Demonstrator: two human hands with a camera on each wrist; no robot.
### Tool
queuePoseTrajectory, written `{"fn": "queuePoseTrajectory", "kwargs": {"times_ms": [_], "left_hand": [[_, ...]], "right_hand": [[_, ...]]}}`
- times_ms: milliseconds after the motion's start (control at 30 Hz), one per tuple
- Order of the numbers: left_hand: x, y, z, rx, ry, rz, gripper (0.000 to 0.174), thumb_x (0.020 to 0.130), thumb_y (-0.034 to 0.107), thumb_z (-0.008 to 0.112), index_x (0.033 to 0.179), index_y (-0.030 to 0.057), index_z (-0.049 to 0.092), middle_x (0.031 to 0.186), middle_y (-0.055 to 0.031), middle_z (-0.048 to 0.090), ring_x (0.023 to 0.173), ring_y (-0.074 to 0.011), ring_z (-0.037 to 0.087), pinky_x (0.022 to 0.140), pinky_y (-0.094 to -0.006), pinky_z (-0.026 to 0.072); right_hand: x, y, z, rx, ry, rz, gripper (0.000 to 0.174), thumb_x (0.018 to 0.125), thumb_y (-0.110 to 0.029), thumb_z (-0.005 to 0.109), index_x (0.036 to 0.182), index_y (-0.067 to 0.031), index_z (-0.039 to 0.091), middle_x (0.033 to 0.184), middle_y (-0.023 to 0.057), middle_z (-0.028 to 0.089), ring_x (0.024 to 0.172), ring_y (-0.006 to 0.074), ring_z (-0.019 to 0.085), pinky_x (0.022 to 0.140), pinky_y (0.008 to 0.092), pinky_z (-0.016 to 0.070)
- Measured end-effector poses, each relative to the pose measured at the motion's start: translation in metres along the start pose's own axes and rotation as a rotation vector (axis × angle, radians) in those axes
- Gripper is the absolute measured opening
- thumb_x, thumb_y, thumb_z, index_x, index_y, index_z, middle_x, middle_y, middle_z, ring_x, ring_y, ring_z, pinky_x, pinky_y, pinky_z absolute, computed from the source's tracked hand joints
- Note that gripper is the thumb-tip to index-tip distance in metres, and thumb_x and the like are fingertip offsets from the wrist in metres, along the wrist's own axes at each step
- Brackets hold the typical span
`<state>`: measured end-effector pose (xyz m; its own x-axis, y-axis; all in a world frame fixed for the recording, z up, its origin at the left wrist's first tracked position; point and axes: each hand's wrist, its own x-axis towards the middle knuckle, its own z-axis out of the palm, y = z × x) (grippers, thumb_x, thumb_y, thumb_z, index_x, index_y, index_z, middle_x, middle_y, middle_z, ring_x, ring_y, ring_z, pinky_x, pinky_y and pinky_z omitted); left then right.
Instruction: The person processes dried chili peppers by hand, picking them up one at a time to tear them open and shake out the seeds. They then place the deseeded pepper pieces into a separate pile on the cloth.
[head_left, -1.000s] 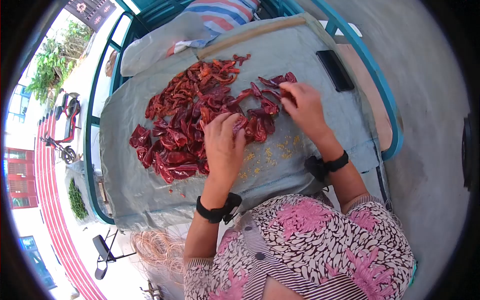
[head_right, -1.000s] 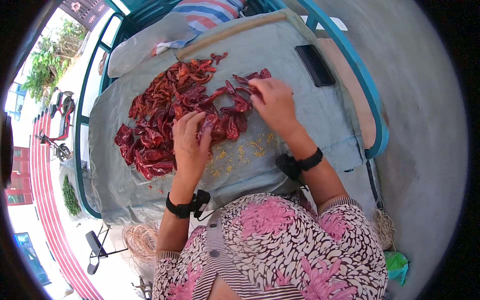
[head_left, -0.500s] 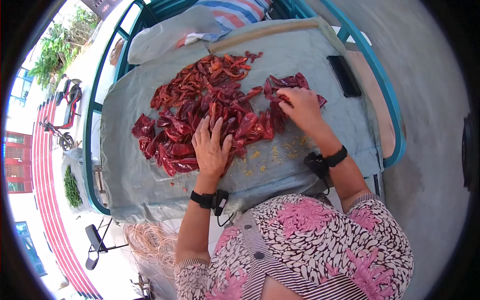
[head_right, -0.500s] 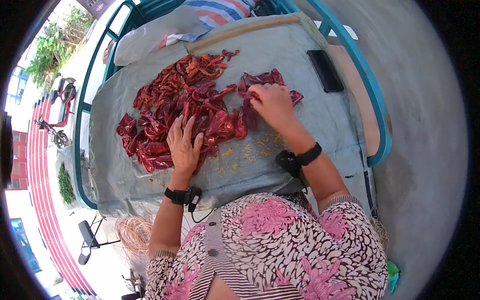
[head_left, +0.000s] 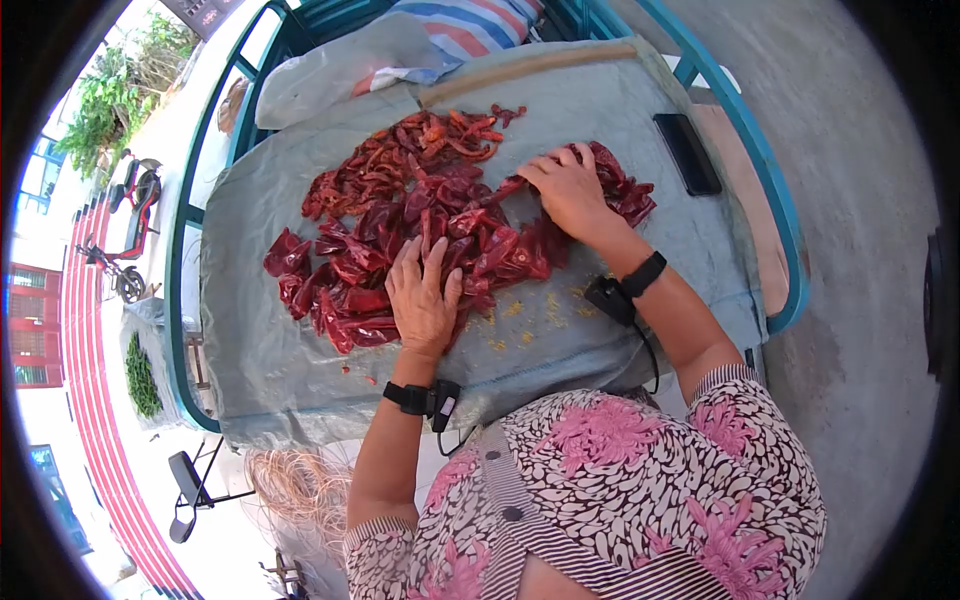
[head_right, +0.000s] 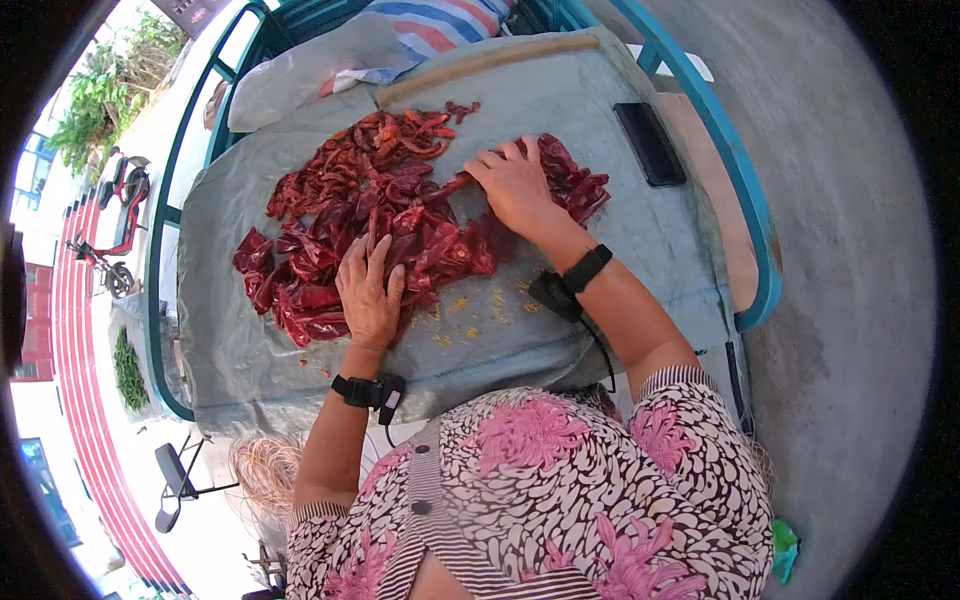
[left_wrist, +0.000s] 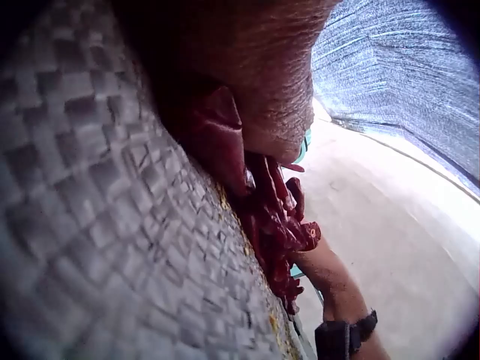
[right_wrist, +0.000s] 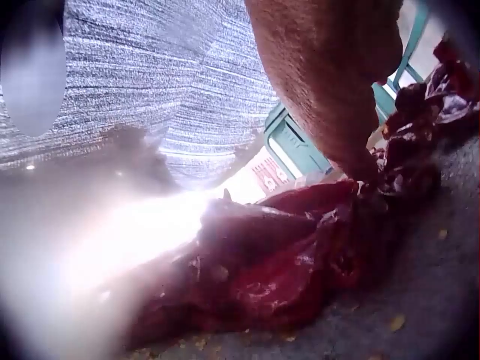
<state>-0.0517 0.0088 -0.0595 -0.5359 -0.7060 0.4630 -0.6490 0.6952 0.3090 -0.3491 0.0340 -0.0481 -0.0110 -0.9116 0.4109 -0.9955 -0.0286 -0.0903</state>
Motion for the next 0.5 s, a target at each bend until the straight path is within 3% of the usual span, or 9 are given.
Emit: {"fn": "queuePoseTrajectory", "kwargs": {"times_ms": [267, 500], "left_hand": [[-0.001, 0.002, -0.001, 0.009, 0.008, 0.003, 0.051, 0.096, 0.031, 0.068, 0.145, 0.0184, 0.056, 0.144, -0.0145, 0.053, 0.136, -0.0361, 0.048, 0.111, -0.0512, 0.0379], [0.000, 0.001, -0.002, 0.000, 0.015, 0.002, 0.051, 0.096, 0.030, 0.068, 0.144, 0.0181, 0.056, 0.144, -0.0138, 0.053, 0.136, -0.0352, 0.048, 0.110, -0.0506, 0.0383]], "right_hand": [[0.018, -0.003, -0.010, -0.043, -0.238, -0.016, 0.032, 0.092, -0.016, 0.070, 0.121, -0.0272, 0.072, 0.110, 0.0006, 0.072, 0.108, 0.0269, 0.062, 0.113, 0.0566, 0.0314], [0.006, 0.022, -0.045, 0.094, 0.074, 0.156, 0.024, 0.091, -0.018, 0.070, 0.114, -0.0216, 0.072, 0.094, 0.0038, 0.074, 0.101, 0.0278, 0.067, 0.102, 0.0533, 0.0371]]}}
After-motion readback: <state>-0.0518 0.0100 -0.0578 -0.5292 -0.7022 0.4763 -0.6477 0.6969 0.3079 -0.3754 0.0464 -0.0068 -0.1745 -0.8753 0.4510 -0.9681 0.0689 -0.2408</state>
